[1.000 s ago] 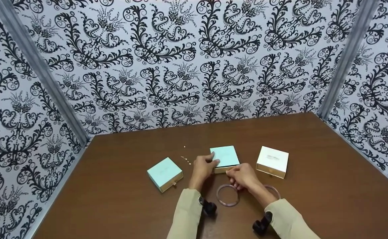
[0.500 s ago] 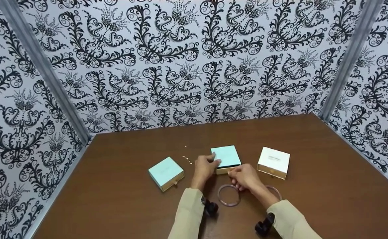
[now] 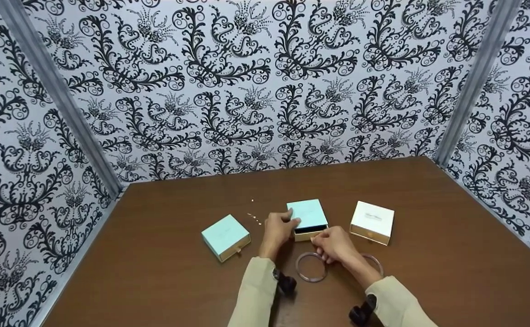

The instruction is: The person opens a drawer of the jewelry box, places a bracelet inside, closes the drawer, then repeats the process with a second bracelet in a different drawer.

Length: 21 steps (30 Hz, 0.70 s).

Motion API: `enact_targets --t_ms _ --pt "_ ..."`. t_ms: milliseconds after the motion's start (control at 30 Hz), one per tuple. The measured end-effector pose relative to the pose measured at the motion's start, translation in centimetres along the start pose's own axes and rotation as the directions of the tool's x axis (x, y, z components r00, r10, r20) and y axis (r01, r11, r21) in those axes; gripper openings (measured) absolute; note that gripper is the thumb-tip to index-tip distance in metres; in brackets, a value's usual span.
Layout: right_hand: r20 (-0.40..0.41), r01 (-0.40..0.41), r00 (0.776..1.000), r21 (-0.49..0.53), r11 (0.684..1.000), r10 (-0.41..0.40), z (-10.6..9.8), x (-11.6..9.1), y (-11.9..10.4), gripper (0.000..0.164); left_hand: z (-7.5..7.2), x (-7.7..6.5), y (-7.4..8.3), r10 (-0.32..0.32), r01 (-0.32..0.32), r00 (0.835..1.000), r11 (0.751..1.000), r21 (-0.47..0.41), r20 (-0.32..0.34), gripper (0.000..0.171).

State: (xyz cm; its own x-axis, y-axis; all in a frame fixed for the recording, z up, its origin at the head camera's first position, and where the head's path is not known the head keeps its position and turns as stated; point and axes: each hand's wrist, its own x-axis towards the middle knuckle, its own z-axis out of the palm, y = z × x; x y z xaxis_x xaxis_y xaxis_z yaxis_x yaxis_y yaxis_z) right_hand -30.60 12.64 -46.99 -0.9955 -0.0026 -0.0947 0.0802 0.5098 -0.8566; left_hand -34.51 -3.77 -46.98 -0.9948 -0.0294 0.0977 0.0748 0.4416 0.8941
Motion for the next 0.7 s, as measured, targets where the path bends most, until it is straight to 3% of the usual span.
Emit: enact_targets --t_ms 700 --pt "0.035 0.02 0.999 0.003 1.0 -0.02 -0.27 -0.95 0.11 0.018 0.05 -0.04 -0.2 0.004 -0.004 1.0 1.0 0.004 -0.014 0.039"
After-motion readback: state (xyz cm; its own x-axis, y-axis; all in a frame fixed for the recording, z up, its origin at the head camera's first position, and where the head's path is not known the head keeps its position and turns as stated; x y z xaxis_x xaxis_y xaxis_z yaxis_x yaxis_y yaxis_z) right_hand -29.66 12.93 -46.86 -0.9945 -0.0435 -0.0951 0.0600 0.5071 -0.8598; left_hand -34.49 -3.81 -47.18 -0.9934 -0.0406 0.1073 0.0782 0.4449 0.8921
